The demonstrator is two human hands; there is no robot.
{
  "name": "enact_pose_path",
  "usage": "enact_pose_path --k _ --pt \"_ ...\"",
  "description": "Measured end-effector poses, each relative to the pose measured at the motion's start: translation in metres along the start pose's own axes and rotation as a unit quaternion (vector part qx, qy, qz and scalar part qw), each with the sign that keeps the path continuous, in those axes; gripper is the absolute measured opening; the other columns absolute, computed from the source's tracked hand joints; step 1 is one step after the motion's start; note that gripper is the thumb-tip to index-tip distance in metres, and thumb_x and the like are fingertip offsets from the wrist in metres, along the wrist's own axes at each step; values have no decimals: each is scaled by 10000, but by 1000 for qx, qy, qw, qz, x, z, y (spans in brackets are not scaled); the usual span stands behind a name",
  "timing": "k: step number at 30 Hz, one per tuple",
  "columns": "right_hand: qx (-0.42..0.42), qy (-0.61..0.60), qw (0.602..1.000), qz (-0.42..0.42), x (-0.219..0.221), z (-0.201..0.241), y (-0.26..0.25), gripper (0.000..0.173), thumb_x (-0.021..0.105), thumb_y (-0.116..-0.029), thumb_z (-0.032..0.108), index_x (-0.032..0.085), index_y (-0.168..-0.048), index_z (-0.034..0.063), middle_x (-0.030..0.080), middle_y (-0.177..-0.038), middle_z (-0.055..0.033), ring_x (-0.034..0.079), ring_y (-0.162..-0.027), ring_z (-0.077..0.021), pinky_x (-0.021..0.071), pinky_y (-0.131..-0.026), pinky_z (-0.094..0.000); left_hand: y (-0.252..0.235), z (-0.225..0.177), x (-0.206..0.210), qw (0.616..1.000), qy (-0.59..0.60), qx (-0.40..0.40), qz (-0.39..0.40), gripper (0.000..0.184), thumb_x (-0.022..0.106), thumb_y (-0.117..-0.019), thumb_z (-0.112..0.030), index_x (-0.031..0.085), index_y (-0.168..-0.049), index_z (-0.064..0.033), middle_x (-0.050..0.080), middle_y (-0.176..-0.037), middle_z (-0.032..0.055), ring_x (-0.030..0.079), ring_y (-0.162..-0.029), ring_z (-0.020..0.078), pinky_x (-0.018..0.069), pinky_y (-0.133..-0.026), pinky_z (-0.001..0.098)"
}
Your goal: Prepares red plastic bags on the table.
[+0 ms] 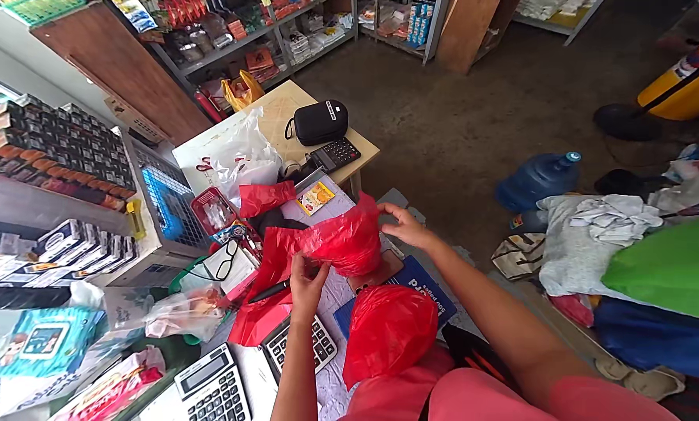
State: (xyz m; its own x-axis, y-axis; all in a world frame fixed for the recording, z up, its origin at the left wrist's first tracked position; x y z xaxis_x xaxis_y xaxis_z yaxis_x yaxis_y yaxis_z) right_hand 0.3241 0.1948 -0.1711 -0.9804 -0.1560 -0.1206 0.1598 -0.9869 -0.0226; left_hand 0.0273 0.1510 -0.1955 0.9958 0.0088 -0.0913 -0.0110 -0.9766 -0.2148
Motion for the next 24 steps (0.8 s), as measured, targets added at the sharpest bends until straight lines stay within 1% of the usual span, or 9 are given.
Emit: enact_pose_path --k 1,3,8,13,15,17,19,22,24 --pt "4 -22 1000 5 -1 8 1 385 650 -893 59 630 -1276 33 647 -1285 -110 602 -1213 -187 504 -1046 -397 -1 -8 -2 1000 14 4 6 576 789 -818 -132 515 -1267 104 638 -1181 176 679 -1043 215 596 -911 361" --pt "-8 -60 998 4 -1 17 2 308 653 -937 67 645 -1242 21 666 -1239 -105 629 -1166 -190 526 -1027 -392 -1 -20 -4 999 36 24 7 563 798 -823 -118 512 -1260 90 658 -1150 153 681 -1039 216 591 -926 372" --pt "-44 -9 998 -42 2 -10 -2 161 734 -922 89 718 -1060 7 695 -1137 -93 634 -1134 -167 513 -1038 -382 -2 -15 -2 999 -1 32 -19 136 747 -879 -15 644 -965 1 710 -825 25 692 -767 108 600 -777 295" --pt "-30 46 998 -39 5 -24 -1 189 737 -927 127 740 -1075 11 688 -1184 -107 612 -1185 -167 486 -1068 -374 0 13 5 1000 -14 -5 8 113 725 -903 -26 653 -976 21 726 -851 62 712 -778 131 616 -766 319" --pt "-13 52 998 -11 -1 -10 -2 248 696 -927 68 708 -1168 12 654 -1277 -115 585 -1247 -188 476 -1091 -403 -2 11 1 1000 -16 -6 23 295 740 -878 -65 616 -1110 68 713 -994 120 713 -916 174 611 -848 346" --pt "17 13 999 39 -5 8 -2 518 644 -844 29 580 -1358 47 595 -1390 -111 554 -1295 -208 476 -1085 -425 -6 -2 -6 998 2 -18 56 712 788 -810 -183 458 -1375 98 605 -1320 206 616 -1213 244 534 -1028 394" --pt "25 -52 995 80 -4 19 -2 835 718 -789 72 373 -1548 115 528 -1504 -85 531 -1349 -213 472 -1103 -423 -16 -17 -10 995 34 -9 92 1006 848 -752 -300 319 -1526 63 425 -1542 223 464 -1406 287 446 -1148 421" --pt "5 -112 987 118 10 28 -9 1132 868 -744 116 182 -1641 194 502 -1547 -65 517 -1386 -244 468 -1134 -437 -34 -29 0 993 57 7 99 1141 922 -676 -401 323 -1552 17 386 -1586 199 439 -1428 276 439 -1154 416" --pt "-3 -113 983 146 24 26 -13 1099 868 -737 80 241 -1632 193 532 -1522 -68 537 -1367 -250 480 -1126 -450 -39 -28 18 992 79 4 100 1035 937 -664 -307 419 -1491 40 495 -1511 189 529 -1358 264 488 -1117 416"
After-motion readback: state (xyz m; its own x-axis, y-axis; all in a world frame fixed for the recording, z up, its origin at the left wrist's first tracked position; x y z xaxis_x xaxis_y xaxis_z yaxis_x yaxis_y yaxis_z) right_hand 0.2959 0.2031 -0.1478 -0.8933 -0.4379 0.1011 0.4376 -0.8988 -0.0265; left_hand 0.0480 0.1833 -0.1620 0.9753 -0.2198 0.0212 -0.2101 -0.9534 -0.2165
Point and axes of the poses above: each hand's wrist, its own y-axis away from the middle knuckle, its own x-axis out of the palm, z = x × y, the point moved 3 cm from there along -y, towards the middle knuckle
